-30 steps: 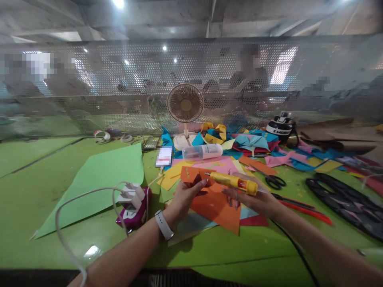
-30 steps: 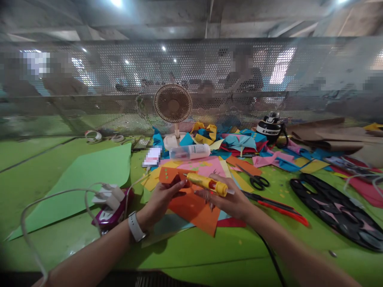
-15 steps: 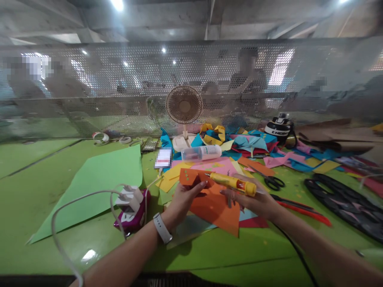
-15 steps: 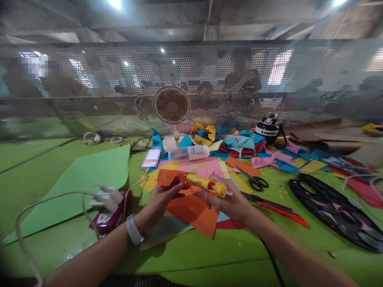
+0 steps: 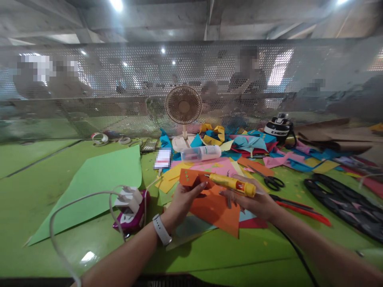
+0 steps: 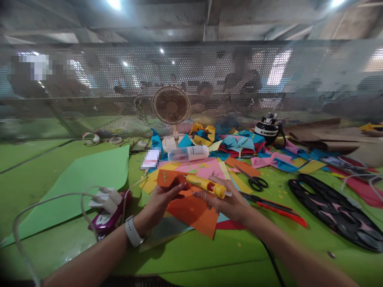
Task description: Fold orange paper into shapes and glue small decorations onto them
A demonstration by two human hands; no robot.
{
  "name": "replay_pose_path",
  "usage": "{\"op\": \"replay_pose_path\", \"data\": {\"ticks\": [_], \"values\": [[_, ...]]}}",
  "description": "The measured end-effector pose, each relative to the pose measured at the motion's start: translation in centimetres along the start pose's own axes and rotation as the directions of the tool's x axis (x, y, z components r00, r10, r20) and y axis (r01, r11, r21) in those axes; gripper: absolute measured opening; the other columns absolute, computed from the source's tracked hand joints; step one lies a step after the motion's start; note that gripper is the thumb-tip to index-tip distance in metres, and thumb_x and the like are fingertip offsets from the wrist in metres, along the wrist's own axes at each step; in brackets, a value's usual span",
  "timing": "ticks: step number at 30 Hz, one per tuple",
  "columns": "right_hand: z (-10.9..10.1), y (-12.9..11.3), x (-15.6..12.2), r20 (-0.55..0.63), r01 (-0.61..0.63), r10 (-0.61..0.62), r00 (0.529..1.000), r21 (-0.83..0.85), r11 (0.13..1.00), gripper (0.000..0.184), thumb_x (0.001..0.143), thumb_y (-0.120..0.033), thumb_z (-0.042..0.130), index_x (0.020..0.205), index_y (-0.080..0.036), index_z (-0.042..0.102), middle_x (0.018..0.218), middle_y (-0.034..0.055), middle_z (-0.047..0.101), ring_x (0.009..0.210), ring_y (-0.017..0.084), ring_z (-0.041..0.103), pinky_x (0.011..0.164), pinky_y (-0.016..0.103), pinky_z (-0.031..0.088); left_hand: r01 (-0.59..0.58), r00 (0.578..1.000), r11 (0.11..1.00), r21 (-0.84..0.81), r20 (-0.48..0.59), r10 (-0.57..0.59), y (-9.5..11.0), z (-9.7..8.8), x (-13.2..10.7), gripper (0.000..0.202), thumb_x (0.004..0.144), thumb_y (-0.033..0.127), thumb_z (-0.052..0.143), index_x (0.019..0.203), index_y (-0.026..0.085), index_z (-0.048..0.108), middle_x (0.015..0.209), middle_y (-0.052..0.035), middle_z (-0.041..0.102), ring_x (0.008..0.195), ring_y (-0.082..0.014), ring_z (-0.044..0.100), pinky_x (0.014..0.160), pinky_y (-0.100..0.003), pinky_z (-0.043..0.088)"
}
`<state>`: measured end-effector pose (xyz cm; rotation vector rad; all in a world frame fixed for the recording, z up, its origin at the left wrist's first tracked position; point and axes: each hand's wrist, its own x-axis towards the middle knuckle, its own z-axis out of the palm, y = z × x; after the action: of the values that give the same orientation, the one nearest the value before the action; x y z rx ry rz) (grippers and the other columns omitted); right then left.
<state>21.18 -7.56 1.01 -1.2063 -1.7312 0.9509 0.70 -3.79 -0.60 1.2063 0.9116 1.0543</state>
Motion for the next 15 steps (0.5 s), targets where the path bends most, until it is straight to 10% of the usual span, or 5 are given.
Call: {"op": "replay_pose_path", "data": {"ticks": [15], "values": [[-0.1,0.19,-0.14,0.025,-0.012,0.011,1.0,0.042,0.999,0.023,0.077,-0.042,0.068,0.082,-0.02,0.063,0.063,-0.0005,0.062,0.046,0.009,0.051,0.039,0.019,0.042,-0.028,1.0,0.999,-0.022,0.004,0.029,0.04,0.26,-0.1,0.027,0.071,0.034,0.075,0.09,0.015,0.07,0.095,-0.0104,0.072,0.085,-0.0219,0.066,0.071,-0.031,0.052]]}}
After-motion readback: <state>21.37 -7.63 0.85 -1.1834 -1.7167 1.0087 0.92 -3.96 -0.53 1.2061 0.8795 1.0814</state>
